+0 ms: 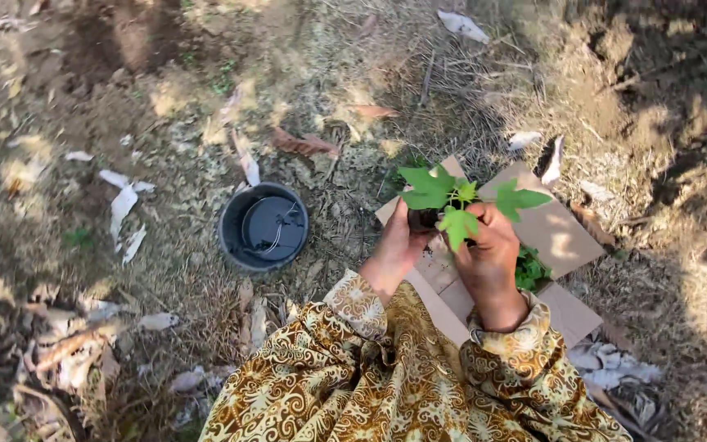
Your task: Planting a seedling into the soil and pressing the earth down around it.
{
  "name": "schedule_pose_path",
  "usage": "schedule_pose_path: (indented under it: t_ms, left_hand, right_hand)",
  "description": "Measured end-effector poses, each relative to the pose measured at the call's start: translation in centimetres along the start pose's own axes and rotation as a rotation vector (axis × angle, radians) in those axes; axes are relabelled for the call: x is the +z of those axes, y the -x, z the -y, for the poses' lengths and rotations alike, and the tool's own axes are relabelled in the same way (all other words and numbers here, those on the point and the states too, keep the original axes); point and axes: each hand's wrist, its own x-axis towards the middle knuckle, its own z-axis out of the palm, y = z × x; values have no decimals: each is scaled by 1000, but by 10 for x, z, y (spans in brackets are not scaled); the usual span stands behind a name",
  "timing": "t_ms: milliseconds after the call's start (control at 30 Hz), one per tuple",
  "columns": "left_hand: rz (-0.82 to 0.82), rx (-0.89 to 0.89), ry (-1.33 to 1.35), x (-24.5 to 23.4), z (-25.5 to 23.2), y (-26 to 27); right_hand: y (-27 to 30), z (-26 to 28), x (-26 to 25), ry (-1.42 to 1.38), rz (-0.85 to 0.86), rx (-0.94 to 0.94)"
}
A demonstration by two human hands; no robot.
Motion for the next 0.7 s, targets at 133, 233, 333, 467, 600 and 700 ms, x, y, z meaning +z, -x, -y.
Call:
schedule_pose_path:
  t_ms: [133,233,333,467,600,700]
  left_hand:
    - [49,174,97,-3,18,42]
    - [0,262,-26,8,10,70]
    - [13,330,32,24,5,99]
    - [46,401,44,37,-4,129]
    - [6,431,48,31,-19,139]
    - [-75,439,48,18,-35,140]
  right_hand:
    - [16,64,-19,167,62,-147]
    - [19,86,-20,323,65,-208]
    - [24,106,-26,359,122,-107]
    - [31,120,-31,344,139,-248]
    - [36,113,-19,271,115,-518]
    - [35,142,-11,248,163,-317]
